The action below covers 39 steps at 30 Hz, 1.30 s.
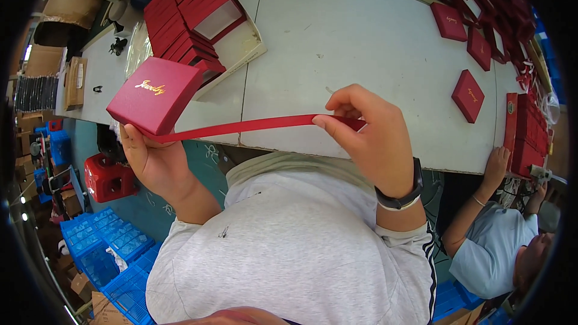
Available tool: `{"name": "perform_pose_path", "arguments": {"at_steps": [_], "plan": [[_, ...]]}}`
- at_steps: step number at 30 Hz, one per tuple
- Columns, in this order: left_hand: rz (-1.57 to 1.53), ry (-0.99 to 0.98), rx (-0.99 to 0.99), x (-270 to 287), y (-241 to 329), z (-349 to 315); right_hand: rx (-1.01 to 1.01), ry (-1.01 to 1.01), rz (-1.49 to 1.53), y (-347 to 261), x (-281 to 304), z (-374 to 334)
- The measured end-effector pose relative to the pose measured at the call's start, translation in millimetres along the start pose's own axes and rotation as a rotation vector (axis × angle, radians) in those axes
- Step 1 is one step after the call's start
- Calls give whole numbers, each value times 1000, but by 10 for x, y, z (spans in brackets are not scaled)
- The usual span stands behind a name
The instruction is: The recorder is inserting red ribbons into small red jewelry boxes at a packaging workstation.
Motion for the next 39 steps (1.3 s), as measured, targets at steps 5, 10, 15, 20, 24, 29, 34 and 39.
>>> {"name": "perform_pose_path", "arguments": {"at_steps": [5, 10, 15, 20, 24, 29, 34, 39], "plan": [[-142, 71, 126, 41, -65, 14, 108, 4, -58, 137, 80, 62], [-46, 198, 113, 6, -109, 26, 300, 15, -303, 253, 296, 104], [-10, 101, 43, 2, -226, -48, 305, 68, -296, 312, 429, 121], [338, 53, -302, -68, -286, -82, 335, 98, -312, 230, 543, 35], [393, 138, -404, -34, -289, -64, 435, 109, -357, 112, 595, -97], [277, 152, -337, -145, -262, -61, 352, 101, -308, 203, 554, -50], [163, 204, -155, -179, -246, -77, 348, 130, -288, 280, 512, 30], [47, 156, -24, -159, -261, -93, 334, 112, -252, 443, 481, 172]]}}
Point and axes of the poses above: each hand's wrist, its own z-axis towards the middle knuckle, its own x-axis out of the back of the hand, y = z × x, the point moved 1 cm from there along z, towards the middle knuckle, and after that the axes turned 4 degrees about y, right-handed, at the moved point
